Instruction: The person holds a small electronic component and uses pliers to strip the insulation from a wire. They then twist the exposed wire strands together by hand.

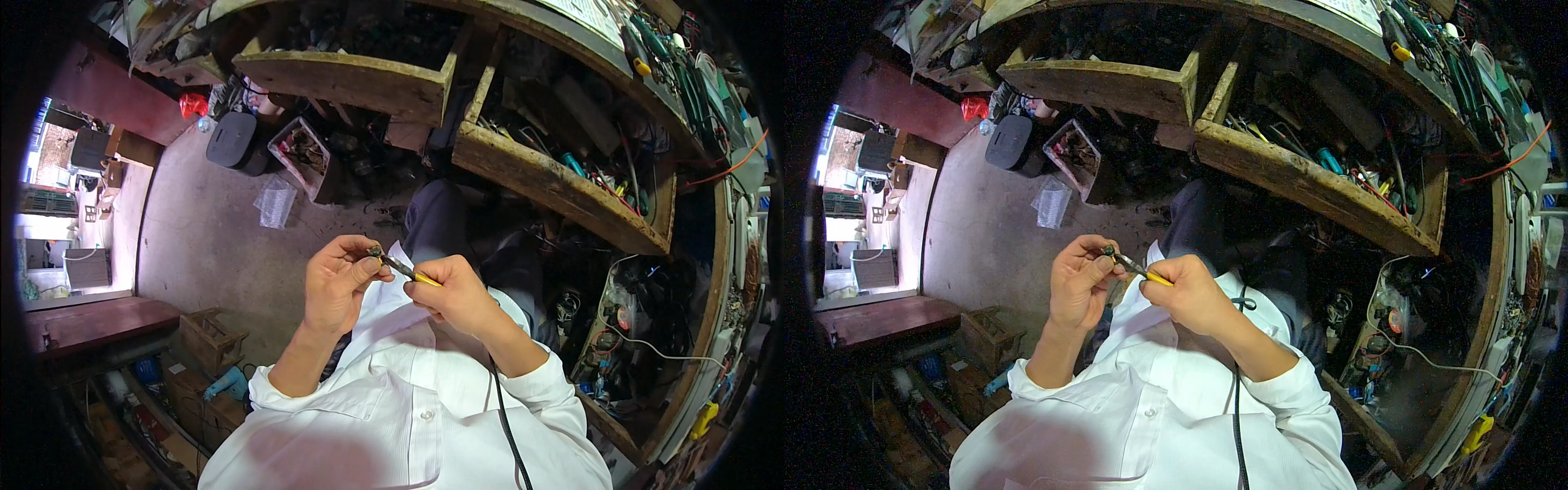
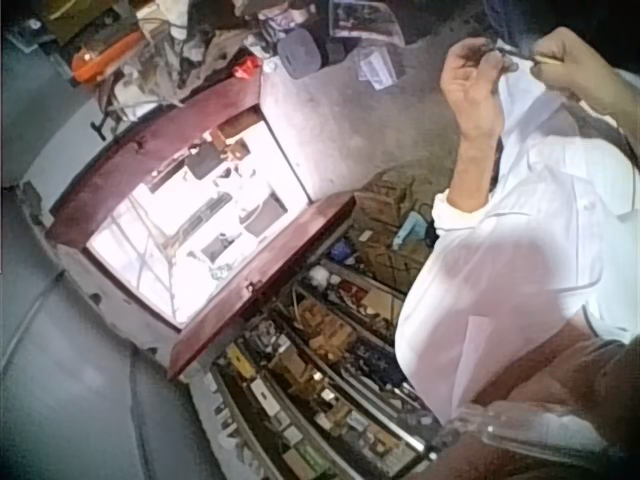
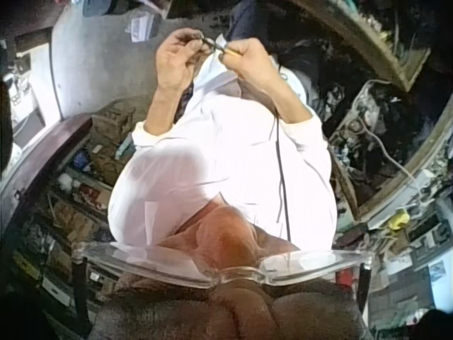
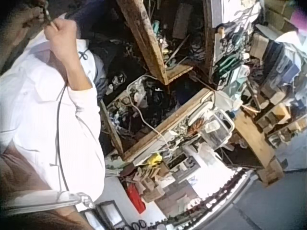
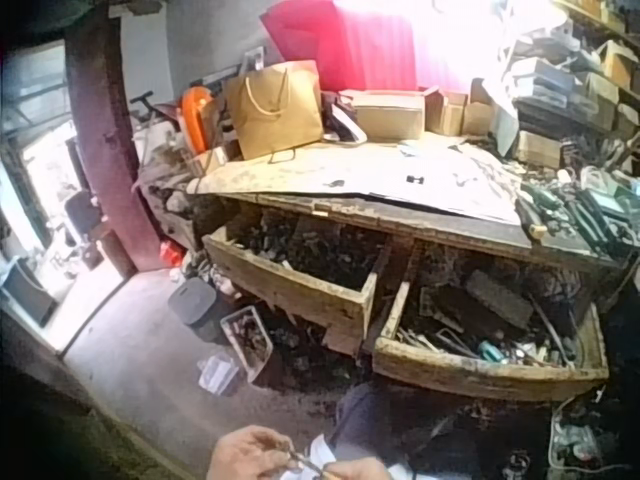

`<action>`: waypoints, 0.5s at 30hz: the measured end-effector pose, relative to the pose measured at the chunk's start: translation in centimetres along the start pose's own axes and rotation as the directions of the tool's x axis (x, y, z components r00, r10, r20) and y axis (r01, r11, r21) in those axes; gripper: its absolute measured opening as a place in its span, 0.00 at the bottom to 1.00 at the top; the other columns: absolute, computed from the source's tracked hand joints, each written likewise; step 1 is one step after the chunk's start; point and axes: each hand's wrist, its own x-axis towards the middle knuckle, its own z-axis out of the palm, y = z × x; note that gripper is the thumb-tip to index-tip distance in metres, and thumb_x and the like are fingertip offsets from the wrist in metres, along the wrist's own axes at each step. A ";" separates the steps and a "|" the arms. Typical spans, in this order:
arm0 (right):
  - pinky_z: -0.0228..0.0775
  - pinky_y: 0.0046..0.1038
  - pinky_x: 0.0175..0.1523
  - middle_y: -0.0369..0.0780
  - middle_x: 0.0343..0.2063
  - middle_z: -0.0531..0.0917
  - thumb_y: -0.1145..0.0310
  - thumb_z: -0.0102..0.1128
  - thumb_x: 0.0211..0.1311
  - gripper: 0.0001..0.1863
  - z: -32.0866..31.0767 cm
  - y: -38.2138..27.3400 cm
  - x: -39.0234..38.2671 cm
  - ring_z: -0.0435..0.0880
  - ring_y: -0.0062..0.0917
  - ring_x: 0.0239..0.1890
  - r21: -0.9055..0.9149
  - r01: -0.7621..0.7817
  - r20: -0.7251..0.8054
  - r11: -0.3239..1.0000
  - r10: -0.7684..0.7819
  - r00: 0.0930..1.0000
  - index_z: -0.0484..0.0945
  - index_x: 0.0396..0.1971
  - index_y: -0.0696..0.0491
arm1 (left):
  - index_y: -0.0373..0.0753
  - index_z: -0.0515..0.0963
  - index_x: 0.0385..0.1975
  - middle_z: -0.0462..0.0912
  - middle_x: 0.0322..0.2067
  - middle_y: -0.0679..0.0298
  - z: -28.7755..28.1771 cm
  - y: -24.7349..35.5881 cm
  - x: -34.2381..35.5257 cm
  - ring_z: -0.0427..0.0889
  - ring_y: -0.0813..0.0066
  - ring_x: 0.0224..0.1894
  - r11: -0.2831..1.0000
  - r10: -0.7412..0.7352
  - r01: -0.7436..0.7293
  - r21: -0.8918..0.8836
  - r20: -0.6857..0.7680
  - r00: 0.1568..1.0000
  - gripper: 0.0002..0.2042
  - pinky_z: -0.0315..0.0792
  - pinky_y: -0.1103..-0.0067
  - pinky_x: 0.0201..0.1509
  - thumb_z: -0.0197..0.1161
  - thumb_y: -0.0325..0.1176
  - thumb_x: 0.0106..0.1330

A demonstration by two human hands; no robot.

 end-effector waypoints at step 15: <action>0.62 0.30 0.35 0.41 0.27 0.71 0.73 0.64 0.55 0.11 -0.3 0.5 0.0 0.72 0.29 0.31 -0.498 0.461 -0.006 0.735 -0.535 0.845 0.70 0.21 0.61 | 0.31 0.76 0.48 0.84 0.40 0.57 -0.2 -0.3 0.3 0.86 0.69 0.40 0.990 -0.073 0.062 -0.130 -0.083 0.994 0.10 0.85 0.74 0.47 0.61 0.21 0.68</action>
